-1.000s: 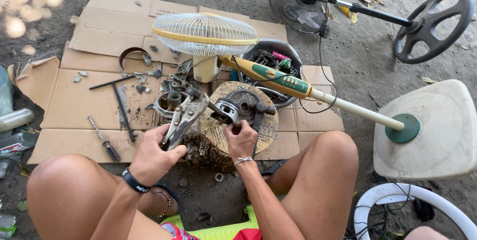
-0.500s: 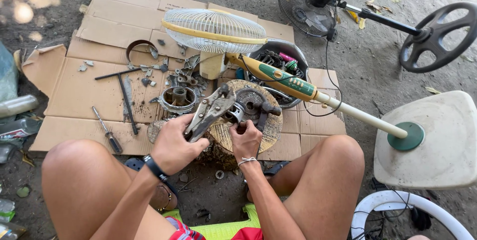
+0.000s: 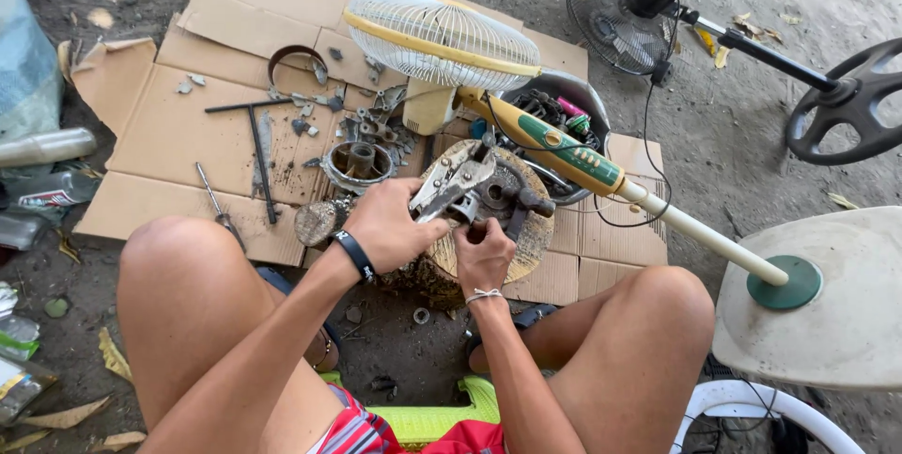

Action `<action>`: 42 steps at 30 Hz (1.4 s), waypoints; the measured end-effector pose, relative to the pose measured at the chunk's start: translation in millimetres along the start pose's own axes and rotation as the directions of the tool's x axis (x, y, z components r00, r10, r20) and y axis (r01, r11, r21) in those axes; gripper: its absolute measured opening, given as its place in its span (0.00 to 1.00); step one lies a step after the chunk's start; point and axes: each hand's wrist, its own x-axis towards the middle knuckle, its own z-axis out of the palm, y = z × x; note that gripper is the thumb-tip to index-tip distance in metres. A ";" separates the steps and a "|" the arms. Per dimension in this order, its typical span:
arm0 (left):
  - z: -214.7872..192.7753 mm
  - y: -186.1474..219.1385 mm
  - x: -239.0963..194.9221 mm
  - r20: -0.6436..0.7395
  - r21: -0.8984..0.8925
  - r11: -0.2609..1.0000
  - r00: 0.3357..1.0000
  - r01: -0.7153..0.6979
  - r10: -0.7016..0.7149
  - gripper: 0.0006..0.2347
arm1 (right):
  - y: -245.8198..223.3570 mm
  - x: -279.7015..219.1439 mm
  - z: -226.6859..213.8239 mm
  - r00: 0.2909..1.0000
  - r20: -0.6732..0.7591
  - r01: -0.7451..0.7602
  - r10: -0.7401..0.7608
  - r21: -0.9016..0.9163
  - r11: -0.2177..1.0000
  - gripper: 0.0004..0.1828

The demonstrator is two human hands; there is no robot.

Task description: Disassembling a piston assembly using locking pliers and a hammer

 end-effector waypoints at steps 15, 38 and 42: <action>18.1 -21.5 15.0 -0.027 0.040 0.999 1.000 -0.012 0.013 0.12 | 5.5 1.3 4.2 1.000 0.006 -0.012 0.012 0.003 1.000 0.06; 13.7 -15.8 24.8 0.020 0.089 0.996 1.000 0.004 -0.005 0.14 | -5.1 4.1 -1.9 0.998 0.030 -0.061 0.060 0.034 0.998 0.05; 8.4 -7.8 19.8 0.026 0.028 0.999 1.000 0.015 -0.016 0.14 | -3.6 4.5 2.4 0.997 0.022 -0.073 0.073 0.028 0.997 0.05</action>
